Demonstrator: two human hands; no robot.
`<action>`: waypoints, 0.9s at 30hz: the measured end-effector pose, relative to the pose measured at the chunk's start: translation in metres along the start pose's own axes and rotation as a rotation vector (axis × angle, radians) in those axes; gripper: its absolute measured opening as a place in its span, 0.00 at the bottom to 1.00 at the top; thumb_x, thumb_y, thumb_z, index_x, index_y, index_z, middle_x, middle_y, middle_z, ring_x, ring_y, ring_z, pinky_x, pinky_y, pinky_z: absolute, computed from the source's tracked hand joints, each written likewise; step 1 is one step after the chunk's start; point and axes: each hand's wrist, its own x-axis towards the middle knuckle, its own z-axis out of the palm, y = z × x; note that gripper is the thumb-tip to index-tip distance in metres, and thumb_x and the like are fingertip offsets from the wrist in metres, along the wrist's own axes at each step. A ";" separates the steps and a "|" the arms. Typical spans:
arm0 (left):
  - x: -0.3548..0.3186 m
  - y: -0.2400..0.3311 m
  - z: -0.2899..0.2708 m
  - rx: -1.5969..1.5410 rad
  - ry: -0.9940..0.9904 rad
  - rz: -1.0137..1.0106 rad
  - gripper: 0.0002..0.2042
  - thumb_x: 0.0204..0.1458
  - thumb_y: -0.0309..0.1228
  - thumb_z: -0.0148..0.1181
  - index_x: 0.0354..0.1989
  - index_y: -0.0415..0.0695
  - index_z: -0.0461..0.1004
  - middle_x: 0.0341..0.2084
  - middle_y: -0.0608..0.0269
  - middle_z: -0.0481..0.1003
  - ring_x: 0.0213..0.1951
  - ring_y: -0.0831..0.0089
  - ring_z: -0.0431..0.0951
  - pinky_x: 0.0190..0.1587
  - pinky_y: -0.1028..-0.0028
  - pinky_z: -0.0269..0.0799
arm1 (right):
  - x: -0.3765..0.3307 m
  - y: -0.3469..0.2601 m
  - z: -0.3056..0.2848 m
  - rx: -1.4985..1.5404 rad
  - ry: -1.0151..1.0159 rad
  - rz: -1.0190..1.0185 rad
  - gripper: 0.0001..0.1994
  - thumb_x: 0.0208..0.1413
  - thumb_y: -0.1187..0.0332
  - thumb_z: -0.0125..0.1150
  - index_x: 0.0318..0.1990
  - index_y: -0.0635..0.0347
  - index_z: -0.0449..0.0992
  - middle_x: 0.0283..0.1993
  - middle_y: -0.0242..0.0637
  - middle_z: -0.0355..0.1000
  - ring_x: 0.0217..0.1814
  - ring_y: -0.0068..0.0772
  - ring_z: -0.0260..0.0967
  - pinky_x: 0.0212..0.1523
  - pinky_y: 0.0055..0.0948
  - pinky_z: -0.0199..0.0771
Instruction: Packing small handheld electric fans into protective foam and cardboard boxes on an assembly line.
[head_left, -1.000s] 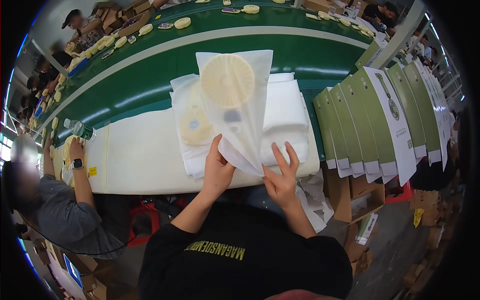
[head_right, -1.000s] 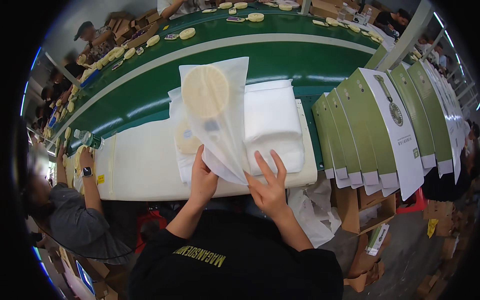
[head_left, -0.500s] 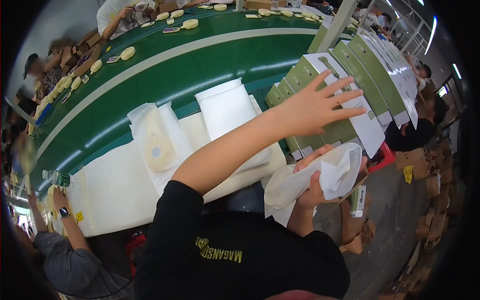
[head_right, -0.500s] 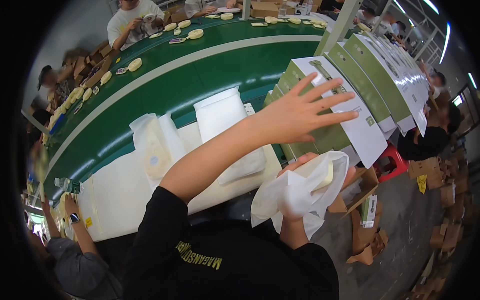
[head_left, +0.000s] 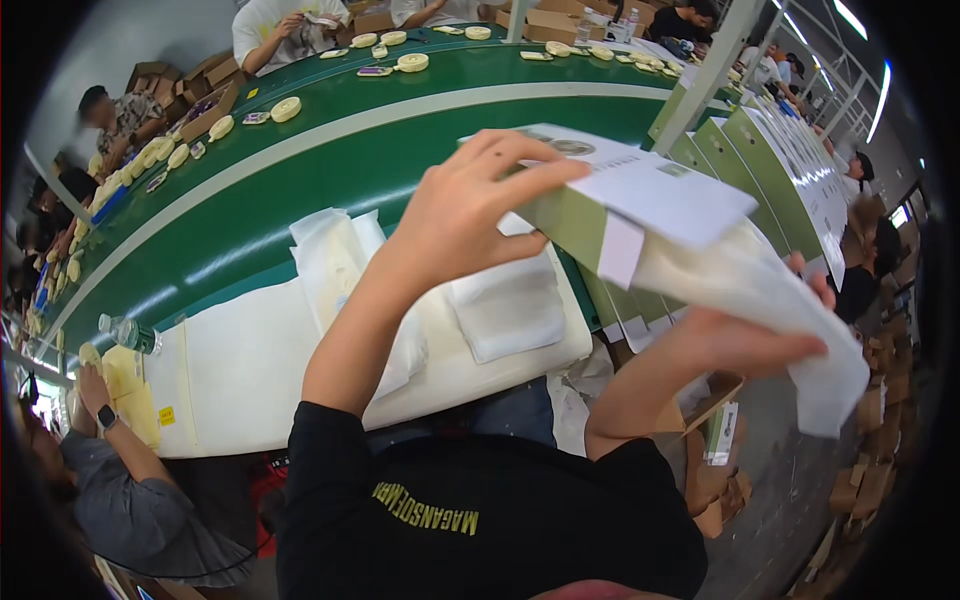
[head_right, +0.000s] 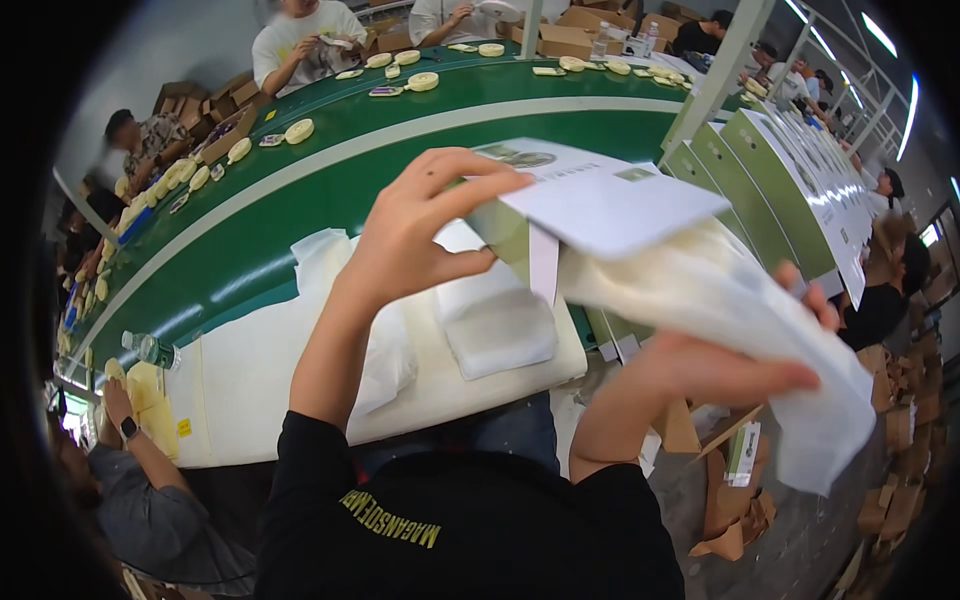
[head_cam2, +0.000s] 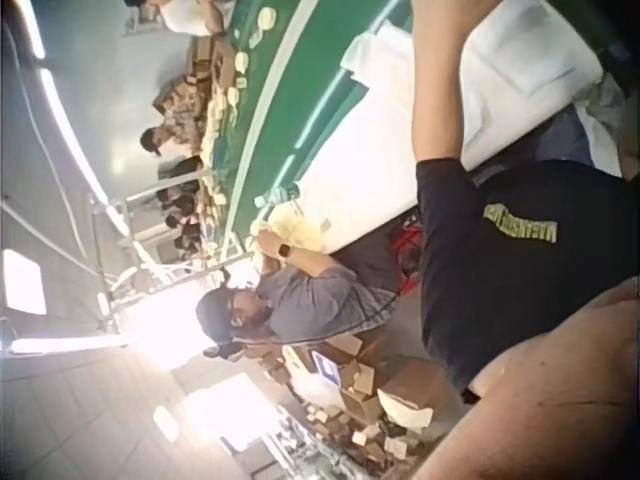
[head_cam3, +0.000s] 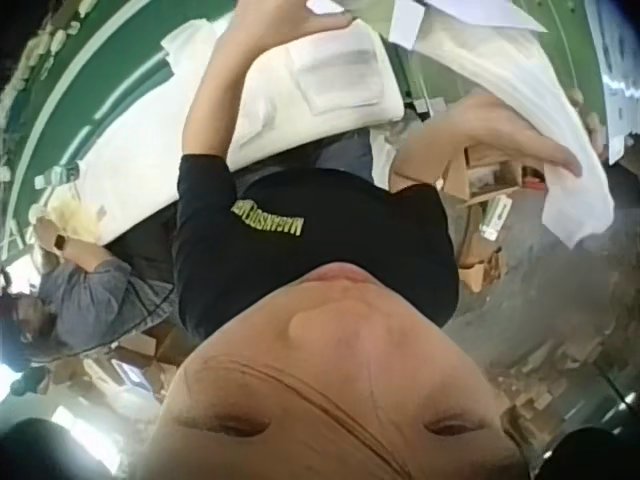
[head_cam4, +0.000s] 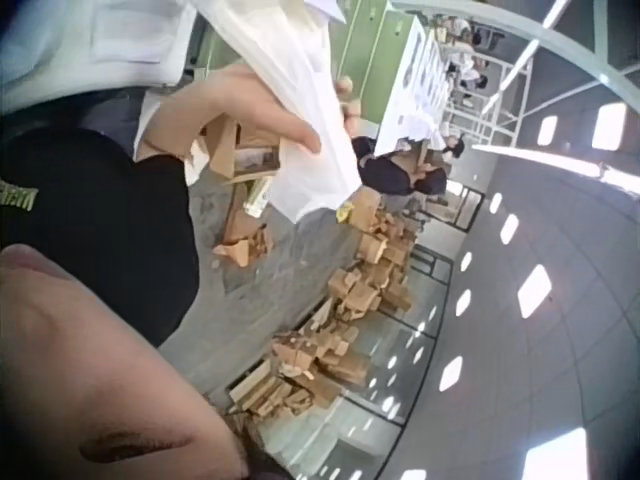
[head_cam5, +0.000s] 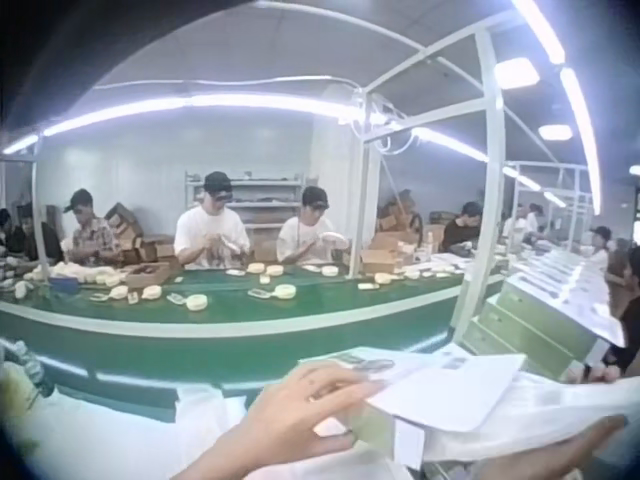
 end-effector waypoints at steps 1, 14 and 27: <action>-0.007 -0.010 -0.006 -0.042 0.016 -0.059 0.31 0.30 0.21 0.69 0.51 0.51 0.77 0.45 0.65 0.76 0.47 0.64 0.75 0.39 0.72 0.78 | -0.011 0.013 0.012 -0.091 -0.107 -0.022 0.28 0.56 0.61 0.63 0.58 0.64 0.59 0.57 0.44 0.62 0.61 0.48 0.62 0.62 0.46 0.60; -0.129 -0.224 0.018 -0.525 0.187 -1.090 0.36 0.49 0.33 0.67 0.67 0.40 0.58 0.56 0.55 0.72 0.56 0.64 0.73 0.53 0.66 0.72 | -0.140 0.050 -0.072 -0.795 -1.201 0.221 0.24 0.56 0.72 0.58 0.62 0.57 0.66 0.69 0.44 0.56 0.71 0.50 0.50 0.70 0.45 0.45; -0.158 -0.182 0.000 0.155 0.154 -0.697 0.24 0.58 0.35 0.58 0.62 0.42 0.65 0.57 0.53 0.69 0.58 0.60 0.70 0.61 0.64 0.62 | -0.240 -0.016 -0.125 -0.418 -1.280 0.385 0.16 0.41 0.83 0.57 0.40 0.59 0.79 0.49 0.40 0.72 0.56 0.48 0.66 0.59 0.45 0.65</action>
